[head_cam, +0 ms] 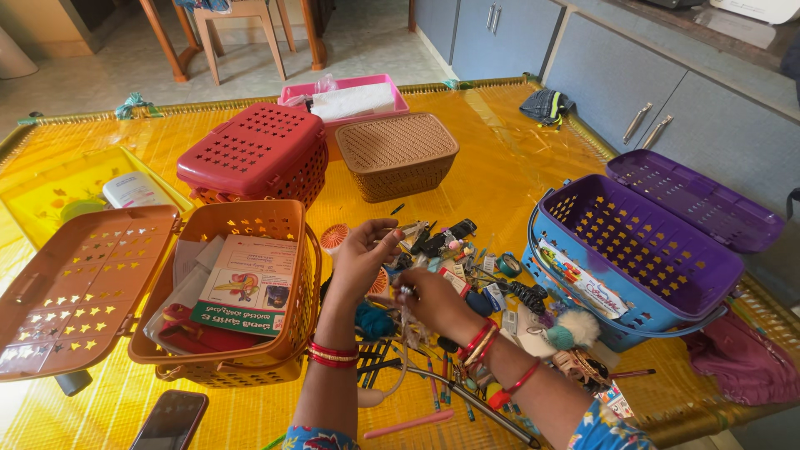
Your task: The person sorts a pile of small accessories, including hair clips, scrunchies, yarn pieces, and small toys, from a table surface and places them one at a time into an open blue storage basket with a purple lid, occasionally untangling or grouping items before placing them inside.
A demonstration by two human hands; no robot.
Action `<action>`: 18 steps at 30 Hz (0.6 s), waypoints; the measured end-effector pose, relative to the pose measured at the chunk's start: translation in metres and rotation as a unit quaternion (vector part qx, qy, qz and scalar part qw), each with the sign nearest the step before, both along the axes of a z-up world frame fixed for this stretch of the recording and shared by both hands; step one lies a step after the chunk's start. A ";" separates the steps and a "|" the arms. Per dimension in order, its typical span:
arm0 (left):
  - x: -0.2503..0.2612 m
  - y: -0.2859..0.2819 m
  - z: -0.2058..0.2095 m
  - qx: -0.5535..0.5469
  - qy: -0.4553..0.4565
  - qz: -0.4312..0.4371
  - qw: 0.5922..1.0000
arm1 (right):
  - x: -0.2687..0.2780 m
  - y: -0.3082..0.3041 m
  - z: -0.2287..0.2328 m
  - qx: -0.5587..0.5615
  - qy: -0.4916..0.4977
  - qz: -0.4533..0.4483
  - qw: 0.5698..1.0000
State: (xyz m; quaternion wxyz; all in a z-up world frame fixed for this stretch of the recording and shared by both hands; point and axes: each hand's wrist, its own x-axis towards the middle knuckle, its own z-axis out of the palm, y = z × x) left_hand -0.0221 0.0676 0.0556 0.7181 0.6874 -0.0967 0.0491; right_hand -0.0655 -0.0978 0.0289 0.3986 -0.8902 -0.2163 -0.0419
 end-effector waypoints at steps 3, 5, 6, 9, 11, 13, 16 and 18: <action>0.002 -0.002 -0.003 0.006 0.001 0.003 1.000 | 0.000 -0.012 0.015 0.053 0.001 -0.004 0.999; 0.003 -0.002 -0.006 0.016 -0.005 -0.010 1.000 | 0.002 -0.021 0.024 0.121 0.015 -0.003 0.993; 0.003 -0.003 -0.007 0.021 -0.010 -0.017 1.000 | 0.006 -0.025 0.028 0.166 0.033 -0.003 0.986; 0.001 -0.007 -0.009 0.032 -0.023 -0.065 0.997 | 0.013 -0.039 0.041 0.277 0.074 0.032 0.958; -0.001 -0.013 -0.009 -0.005 -0.029 -0.146 0.989 | 0.018 -0.048 0.051 0.327 0.083 0.054 0.940; -0.005 -0.022 -0.010 -0.002 -0.022 -0.196 0.980 | 0.019 -0.058 0.059 0.364 0.080 0.061 0.926; -0.012 -0.038 -0.012 0.070 0.005 -0.204 0.976 | 0.019 -0.071 0.069 0.399 0.065 0.047 0.913; -0.013 -0.046 -0.015 0.127 0.018 -0.179 0.976 | 0.019 -0.076 0.072 0.401 0.056 0.040 0.913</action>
